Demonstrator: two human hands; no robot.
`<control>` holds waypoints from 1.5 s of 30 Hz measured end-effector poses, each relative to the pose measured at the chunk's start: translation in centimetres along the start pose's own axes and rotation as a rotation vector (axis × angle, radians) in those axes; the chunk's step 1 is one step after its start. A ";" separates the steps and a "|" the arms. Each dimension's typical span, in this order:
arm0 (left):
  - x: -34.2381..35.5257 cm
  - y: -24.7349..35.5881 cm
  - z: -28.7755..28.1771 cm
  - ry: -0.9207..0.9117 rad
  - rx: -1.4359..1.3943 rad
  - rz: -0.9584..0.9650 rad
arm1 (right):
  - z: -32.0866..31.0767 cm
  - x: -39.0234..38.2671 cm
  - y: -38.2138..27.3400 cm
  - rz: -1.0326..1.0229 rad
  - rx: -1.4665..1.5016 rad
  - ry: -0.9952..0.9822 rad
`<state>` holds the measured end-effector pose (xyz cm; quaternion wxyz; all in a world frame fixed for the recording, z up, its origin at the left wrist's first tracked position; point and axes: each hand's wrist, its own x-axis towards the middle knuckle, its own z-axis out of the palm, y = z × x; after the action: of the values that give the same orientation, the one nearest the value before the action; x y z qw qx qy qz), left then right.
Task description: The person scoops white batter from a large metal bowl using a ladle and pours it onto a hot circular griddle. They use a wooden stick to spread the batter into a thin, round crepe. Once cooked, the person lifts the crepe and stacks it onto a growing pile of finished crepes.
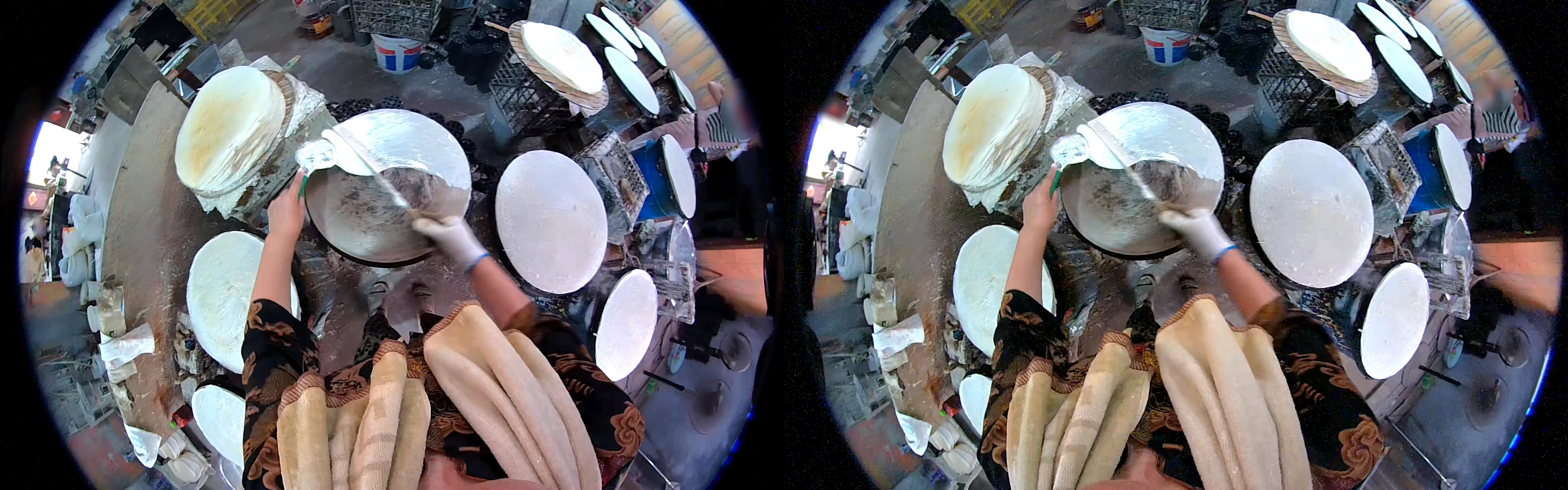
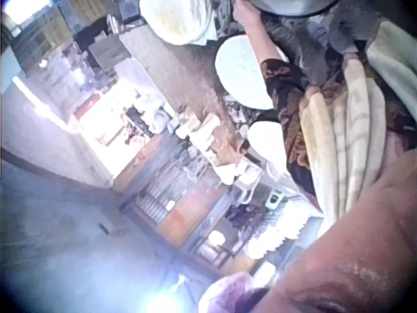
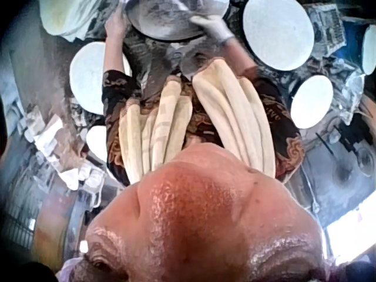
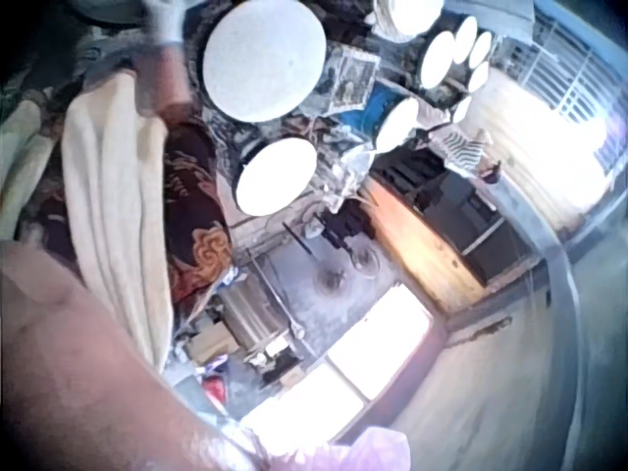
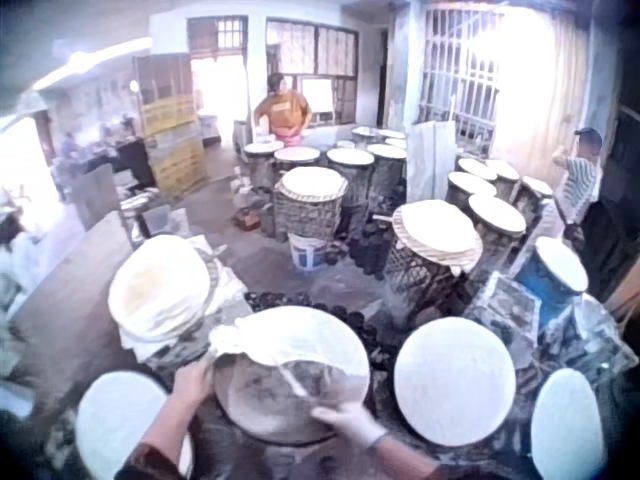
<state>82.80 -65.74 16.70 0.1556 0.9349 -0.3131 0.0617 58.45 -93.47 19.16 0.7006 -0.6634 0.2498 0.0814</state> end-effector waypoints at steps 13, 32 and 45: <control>-6.1 3.6 -1.0 0.005 0.007 -0.198 | -2.1 3.0 -1.9 -0.102 -0.397 -0.224; -16.6 9.5 -0.9 0.129 -0.093 -0.418 | -10.0 6.7 -8.1 0.001 -0.669 -0.502; -20.5 12.7 -1.7 0.071 -0.113 -0.317 | -9.2 11.1 -10.8 0.026 -0.842 -0.572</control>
<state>58.75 -63.15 17.18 0.2264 0.9596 -0.1591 0.0517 70.61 -106.00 23.77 0.4119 -0.8362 0.0019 0.3621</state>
